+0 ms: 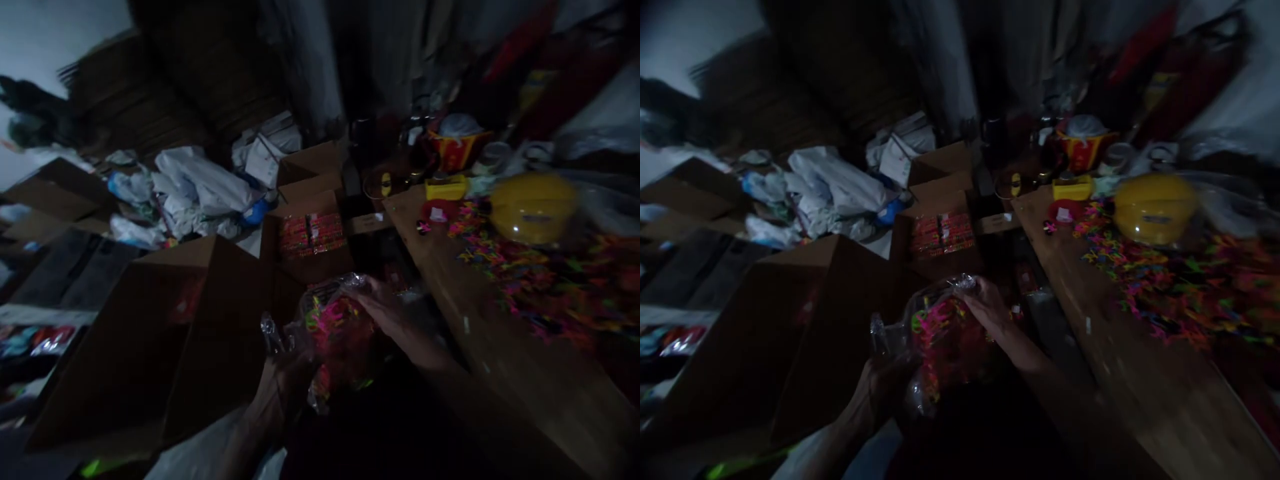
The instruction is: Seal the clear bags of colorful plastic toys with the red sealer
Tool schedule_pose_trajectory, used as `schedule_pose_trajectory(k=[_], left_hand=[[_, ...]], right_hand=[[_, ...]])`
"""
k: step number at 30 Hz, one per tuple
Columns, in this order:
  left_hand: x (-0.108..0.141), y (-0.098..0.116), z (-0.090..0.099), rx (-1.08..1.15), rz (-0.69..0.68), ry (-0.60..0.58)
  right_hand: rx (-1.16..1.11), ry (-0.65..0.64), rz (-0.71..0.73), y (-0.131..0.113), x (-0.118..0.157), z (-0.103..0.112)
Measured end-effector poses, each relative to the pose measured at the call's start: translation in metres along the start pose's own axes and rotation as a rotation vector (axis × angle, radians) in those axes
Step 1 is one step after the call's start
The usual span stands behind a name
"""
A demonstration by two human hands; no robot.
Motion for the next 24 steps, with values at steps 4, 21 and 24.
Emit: schedule_pose_trajectory(k=[4, 21, 24], left_hand=[[0.052, 0.010, -0.007, 0.109, 0.202, 0.158], [0.128, 0.076, -0.050, -0.181, 0.324, 0.397], [0.131, 0.086, -0.051, -0.163, 0.323, 0.395]], right_hand=[[0.125, -0.117, 0.104, -0.020, 0.008, -0.020], [0.541, -0.740, 0.317, -0.042, 0.063, -0.022], [0.688, -0.701, 0.320, -0.047, 0.067, -0.026]])
Point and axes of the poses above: each hand's wrist, its own x-axis away from the middle knuckle, its own z-axis out of the back of the hand, y = z × x, the point moved 3 cm from there along -x, towards the middle knuckle, and after that the axes turned 14 degrees about -y, right-handed, at the moved point
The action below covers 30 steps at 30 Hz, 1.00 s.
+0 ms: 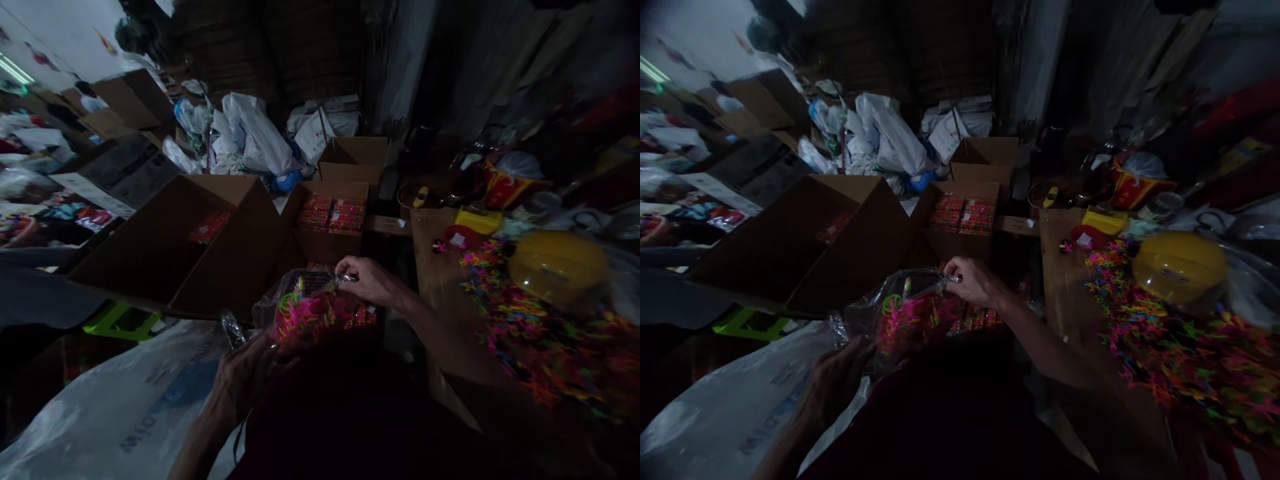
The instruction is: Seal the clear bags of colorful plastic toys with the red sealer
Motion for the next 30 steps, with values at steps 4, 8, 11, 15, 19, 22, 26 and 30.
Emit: schedule_pose_trajectory(k=[4, 8, 11, 15, 19, 22, 26, 30], left_hand=[[0.011, 0.002, 0.002, -0.028, 0.006, 0.051], [0.014, -0.002, 0.003, 0.013, 0.082, 0.004], [0.009, -0.005, 0.003, 0.091, 0.155, -0.041], [0.002, -0.012, 0.002, 0.168, 0.227, -0.069], [-0.007, -0.023, 0.000, 0.194, 0.270, -0.063], [-0.015, -0.032, 0.000, 0.207, 0.293, -0.078], [-0.023, -0.044, 0.002, 0.203, 0.304, -0.074], [-0.035, -0.052, 0.009, 0.199, 0.342, -0.065]], right_hand=[[0.149, 0.039, 0.032, -0.010, 0.002, -0.005], [0.321, 0.079, 0.298, -0.016, 0.004, -0.008], [0.351, 0.127, 0.395, -0.015, 0.002, -0.006], [0.228, 0.084, 0.265, -0.015, -0.006, 0.001], [0.247, 0.053, 0.089, -0.017, -0.017, 0.011], [0.289, 0.057, 0.035, -0.017, -0.030, 0.014], [0.335, 0.126, 0.050, -0.020, -0.048, 0.017], [0.453, 0.245, 0.086, -0.031, -0.063, 0.025]])
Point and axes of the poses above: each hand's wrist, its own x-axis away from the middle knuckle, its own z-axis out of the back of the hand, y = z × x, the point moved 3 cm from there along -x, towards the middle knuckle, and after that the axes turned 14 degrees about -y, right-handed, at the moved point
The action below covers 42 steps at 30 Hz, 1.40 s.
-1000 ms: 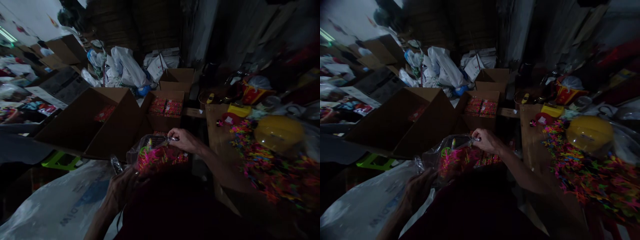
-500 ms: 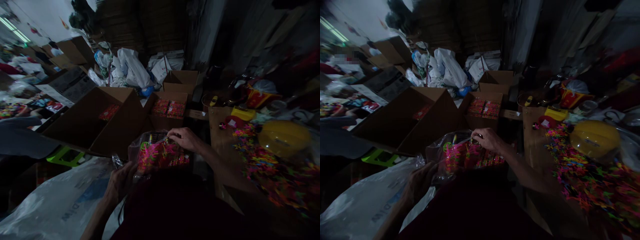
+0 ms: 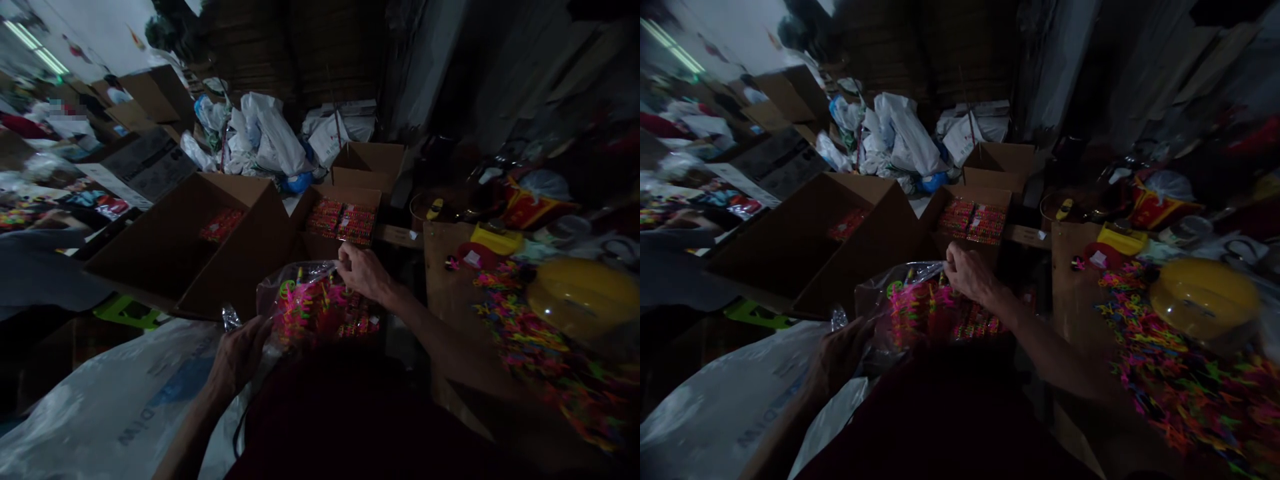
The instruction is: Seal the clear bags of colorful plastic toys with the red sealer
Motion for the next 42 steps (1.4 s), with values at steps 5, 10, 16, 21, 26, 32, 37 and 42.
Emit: schedule_pose_trajectory(k=[5, 10, 16, 21, 26, 32, 37, 42], left_hand=[[-0.020, 0.009, 0.006, 0.041, 0.010, -0.019], [-0.034, 0.002, 0.003, 0.083, 0.146, 0.006], [-0.052, -0.021, -0.003, 0.142, 0.185, -0.012], [-0.065, -0.034, 0.001, 0.230, 0.175, 0.031], [-0.073, -0.059, 0.021, 0.296, 0.158, 0.119], [-0.081, -0.075, 0.033, 0.518, 0.176, 0.135], [-0.096, -0.085, 0.023, 0.860, 0.290, -0.061], [-0.114, -0.105, 0.017, 0.978, 0.149, -0.142]], right_hand=[[0.086, -0.049, 0.050, 0.010, -0.014, 0.005], [-0.190, -0.031, 0.234, 0.020, -0.013, 0.011], [-0.276, -0.201, 0.359, 0.003, -0.019, 0.024], [-0.204, -0.278, 0.309, -0.007, -0.026, 0.031], [0.017, -0.229, 0.333, -0.027, -0.033, 0.014], [0.125, -0.213, 0.430, -0.041, -0.054, 0.004], [0.243, -0.333, 0.401, -0.058, -0.078, 0.022], [0.247, -0.359, 0.342, -0.085, -0.105, 0.049]])
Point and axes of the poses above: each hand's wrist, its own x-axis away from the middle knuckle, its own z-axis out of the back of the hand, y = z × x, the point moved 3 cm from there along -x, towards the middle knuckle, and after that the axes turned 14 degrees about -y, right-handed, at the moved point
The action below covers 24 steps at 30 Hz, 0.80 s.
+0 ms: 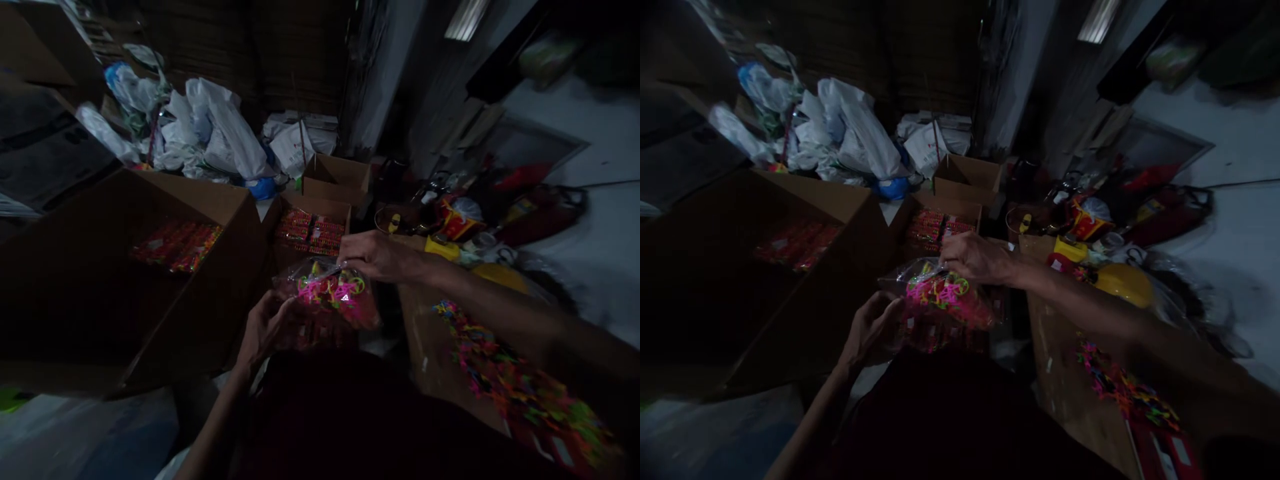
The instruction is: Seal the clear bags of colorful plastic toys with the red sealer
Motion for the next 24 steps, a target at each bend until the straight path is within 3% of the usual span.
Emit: schedule_pose_trajectory(k=[4, 7, 11, 13, 15, 17, 19, 21, 24], left_hand=[[-0.023, 0.001, -0.004, -0.059, -0.187, -0.061], [-0.044, 0.013, -0.024, -0.140, -0.318, -0.154], [-0.068, 0.036, -0.054, -0.381, -0.569, -0.180], [-0.079, 0.046, -0.065, -0.593, -0.643, -0.150], [-0.089, 0.056, -0.074, -0.827, -0.720, -0.046], [-0.100, 0.066, -0.084, -0.996, -0.773, 0.078], [-0.113, 0.076, -0.100, -1.078, -0.777, 0.127], [-0.127, 0.084, -0.123, -1.101, -0.781, 0.101], [-0.146, 0.088, -0.168, -1.014, -0.859, -0.074]], right_hand=[[-0.067, 0.037, -0.088, -0.001, 0.003, 0.021], [-0.068, 0.067, -0.203, 0.006, 0.018, 0.029], [0.006, 0.161, -0.259, 0.022, 0.048, 0.039], [0.014, 0.217, -0.302, 0.033, 0.068, 0.042], [0.004, 0.262, -0.379, 0.047, 0.092, 0.041], [-0.018, 0.293, -0.484, 0.063, 0.119, 0.034], [-0.072, 0.303, -0.637, 0.081, 0.150, 0.016], [-0.134, 0.296, -0.803, 0.097, 0.185, -0.011], [-0.258, 0.274, -0.997, 0.107, 0.233, -0.062]])
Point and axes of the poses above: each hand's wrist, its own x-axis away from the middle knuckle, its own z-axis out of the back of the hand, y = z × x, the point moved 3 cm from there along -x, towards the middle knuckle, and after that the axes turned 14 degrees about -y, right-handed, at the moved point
